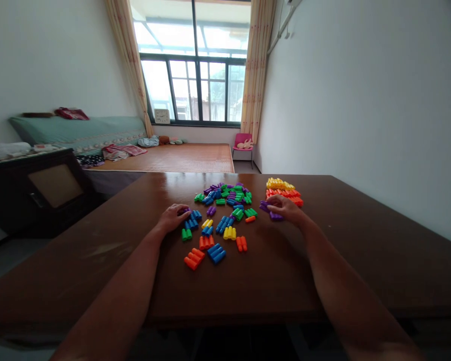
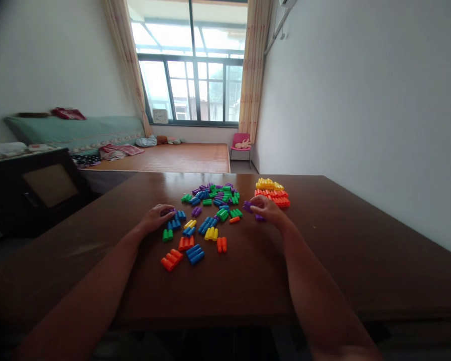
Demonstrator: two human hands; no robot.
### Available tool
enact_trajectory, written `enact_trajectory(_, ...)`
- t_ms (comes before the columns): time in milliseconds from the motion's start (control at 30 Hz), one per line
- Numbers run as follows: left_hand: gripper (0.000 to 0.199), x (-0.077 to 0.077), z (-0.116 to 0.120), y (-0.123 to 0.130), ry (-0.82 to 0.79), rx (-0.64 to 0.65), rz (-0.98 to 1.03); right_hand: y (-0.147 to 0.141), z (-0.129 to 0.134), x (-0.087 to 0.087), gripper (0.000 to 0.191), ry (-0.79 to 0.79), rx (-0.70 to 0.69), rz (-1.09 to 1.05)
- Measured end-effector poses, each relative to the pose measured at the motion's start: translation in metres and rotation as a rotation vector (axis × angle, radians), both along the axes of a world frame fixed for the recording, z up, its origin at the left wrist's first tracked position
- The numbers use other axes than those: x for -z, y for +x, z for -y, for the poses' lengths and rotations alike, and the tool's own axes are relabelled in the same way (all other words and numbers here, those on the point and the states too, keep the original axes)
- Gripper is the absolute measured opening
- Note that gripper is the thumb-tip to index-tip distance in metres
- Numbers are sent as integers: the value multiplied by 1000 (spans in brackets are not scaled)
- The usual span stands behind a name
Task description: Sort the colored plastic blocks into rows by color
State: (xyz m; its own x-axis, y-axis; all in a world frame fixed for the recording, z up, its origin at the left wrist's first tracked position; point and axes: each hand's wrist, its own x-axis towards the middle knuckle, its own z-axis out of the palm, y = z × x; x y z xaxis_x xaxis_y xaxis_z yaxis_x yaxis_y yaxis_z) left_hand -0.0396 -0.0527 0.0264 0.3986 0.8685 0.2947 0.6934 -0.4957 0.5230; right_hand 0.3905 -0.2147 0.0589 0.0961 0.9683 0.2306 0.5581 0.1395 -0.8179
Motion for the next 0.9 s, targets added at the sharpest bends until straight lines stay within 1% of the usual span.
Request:
enact_trajectory(67, 53, 0, 0, 0, -13, -1, 4, 40, 3, 4, 33, 35, 304, -5)
enact_trajectory(133, 53, 0, -1, 0, -22, -4, -2, 75, 6, 13, 27, -30, 564, 84)
enact_trajectory(167, 53, 0, -2, 0, -24, -6, -8, 88, 7, 18, 23, -87, 647, 143)
enact_trajectory(200, 53, 0, -2, -1, -22, -7, -16, 97, 8, 22, 20, -140, 694, 195)
enact_trajectory(233, 52, 1, -3, -1, -15, -8, -22, 102, 8, 26, 18, -184, 713, 235)
enact_trajectory(300, 53, 2, -4, -2, -1, -6, -32, 101, 7, 29, 17, -198, 710, 288)
enact_trajectory(367, 54, 2, -5, -3, 6, -1, -39, 89, 4, 26, 20, -121, 676, 290)
enact_trajectory(400, 54, 2, -5, -3, 7, 0, -41, 80, 2, 23, 23, -73, 641, 272)
enact_trajectory(467, 55, 2, -5, -3, 7, 3, -41, 59, -2, 17, 28, -16, 525, 236)
enact_trajectory(533, 56, 1, -4, -3, 11, 2, -34, 41, -5, 12, 29, -23, 417, 272)
enact_trajectory(567, 56, 1, -3, -3, 13, 2, -32, 33, -5, 10, 29, -37, 394, 321)
enact_trajectory(633, 56, 1, -3, -2, 14, 3, -31, 22, -4, 9, 31, -68, 400, 428)
enact_trajectory(700, 55, 0, -3, -2, 12, 2, -33, 18, -1, 9, 35, -101, 443, 505)
enact_trajectory(767, 54, 1, -3, -2, 11, 0, -38, 17, 2, 8, 37, -131, 461, 546)
enact_trajectory(900, 54, 2, -4, -3, 15, 3, -49, 17, 7, 4, 38, -192, 444, 568)
